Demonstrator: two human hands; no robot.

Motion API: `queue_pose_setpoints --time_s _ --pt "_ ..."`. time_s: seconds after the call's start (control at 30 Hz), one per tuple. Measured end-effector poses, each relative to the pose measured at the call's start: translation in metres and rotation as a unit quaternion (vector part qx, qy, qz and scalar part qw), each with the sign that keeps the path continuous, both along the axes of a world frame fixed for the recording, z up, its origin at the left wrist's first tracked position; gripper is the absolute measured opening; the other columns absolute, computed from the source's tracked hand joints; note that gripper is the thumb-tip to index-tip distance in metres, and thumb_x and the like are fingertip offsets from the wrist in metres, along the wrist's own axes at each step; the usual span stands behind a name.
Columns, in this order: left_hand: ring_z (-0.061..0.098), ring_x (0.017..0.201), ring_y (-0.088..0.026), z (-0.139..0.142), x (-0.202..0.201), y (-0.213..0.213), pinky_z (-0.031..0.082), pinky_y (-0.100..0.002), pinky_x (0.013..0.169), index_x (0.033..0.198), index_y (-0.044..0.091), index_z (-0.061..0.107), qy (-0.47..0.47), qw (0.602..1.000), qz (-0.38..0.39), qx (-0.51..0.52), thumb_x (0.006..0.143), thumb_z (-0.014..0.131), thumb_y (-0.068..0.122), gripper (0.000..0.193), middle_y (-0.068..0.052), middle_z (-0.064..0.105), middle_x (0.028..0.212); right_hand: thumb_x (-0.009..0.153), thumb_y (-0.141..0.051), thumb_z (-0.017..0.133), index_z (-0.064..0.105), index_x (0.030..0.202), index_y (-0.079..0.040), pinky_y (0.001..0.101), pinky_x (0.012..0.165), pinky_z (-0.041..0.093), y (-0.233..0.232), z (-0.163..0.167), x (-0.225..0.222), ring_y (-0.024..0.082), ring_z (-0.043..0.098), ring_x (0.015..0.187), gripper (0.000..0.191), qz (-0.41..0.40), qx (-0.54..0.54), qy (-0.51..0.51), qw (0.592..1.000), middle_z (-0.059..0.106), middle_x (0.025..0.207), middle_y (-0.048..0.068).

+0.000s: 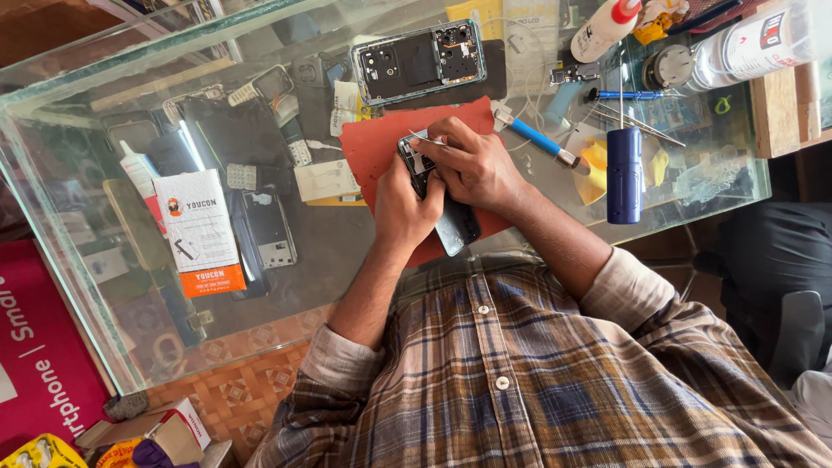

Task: The person cleans the back of a disassembled smartphone with a blue tool, then applies glue from a bottle to the back panel. They continue to scrape and clean the back surface with the tool, focusing on the camera module area.

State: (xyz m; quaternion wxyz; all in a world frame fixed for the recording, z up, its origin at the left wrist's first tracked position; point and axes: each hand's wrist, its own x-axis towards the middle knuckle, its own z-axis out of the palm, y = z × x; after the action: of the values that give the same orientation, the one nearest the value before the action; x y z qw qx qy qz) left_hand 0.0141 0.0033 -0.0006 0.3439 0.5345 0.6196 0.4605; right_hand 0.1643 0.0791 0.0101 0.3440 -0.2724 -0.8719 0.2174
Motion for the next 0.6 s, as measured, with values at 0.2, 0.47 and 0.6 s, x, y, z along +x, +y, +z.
queue_pose_setpoints --time_s 0.2,0.47,0.6 --pt "0.075 0.077 -0.034 0.001 -0.002 0.000 0.058 -0.042 0.067 0.104 -0.004 0.054 -0.021 1.000 -0.004 -0.001 0.090 0.065 0.010 0.022 -0.018 0.071 0.085 0.084 -0.002 0.072 0.075 0.120 -0.012 0.0376 0.056 0.054 -0.001 0.004 0.000 0.025 0.069 0.075 0.037 -0.018 -0.015 -0.038 0.999 0.064 0.109 0.007" --pt "0.076 0.077 -0.030 0.000 -0.002 0.000 0.059 -0.039 0.067 0.099 -0.003 0.055 -0.025 1.000 -0.004 -0.001 0.093 0.066 0.011 0.018 -0.016 0.073 0.086 0.084 -0.003 0.068 0.077 0.120 -0.013 0.0397 0.063 0.057 0.005 0.017 0.015 0.027 0.071 0.080 0.038 -0.081 -0.030 -0.082 0.993 0.065 0.103 0.006" --pt "0.076 0.075 -0.029 0.001 -0.002 0.000 0.059 -0.039 0.067 0.100 -0.003 0.056 -0.027 1.000 -0.004 0.001 0.092 0.066 0.012 0.019 -0.016 0.073 0.086 0.091 -0.008 0.071 0.079 0.109 -0.009 0.0436 0.063 0.054 0.004 0.023 0.013 0.031 0.069 0.075 0.021 -0.095 -0.084 -0.109 0.986 0.066 0.094 0.010"
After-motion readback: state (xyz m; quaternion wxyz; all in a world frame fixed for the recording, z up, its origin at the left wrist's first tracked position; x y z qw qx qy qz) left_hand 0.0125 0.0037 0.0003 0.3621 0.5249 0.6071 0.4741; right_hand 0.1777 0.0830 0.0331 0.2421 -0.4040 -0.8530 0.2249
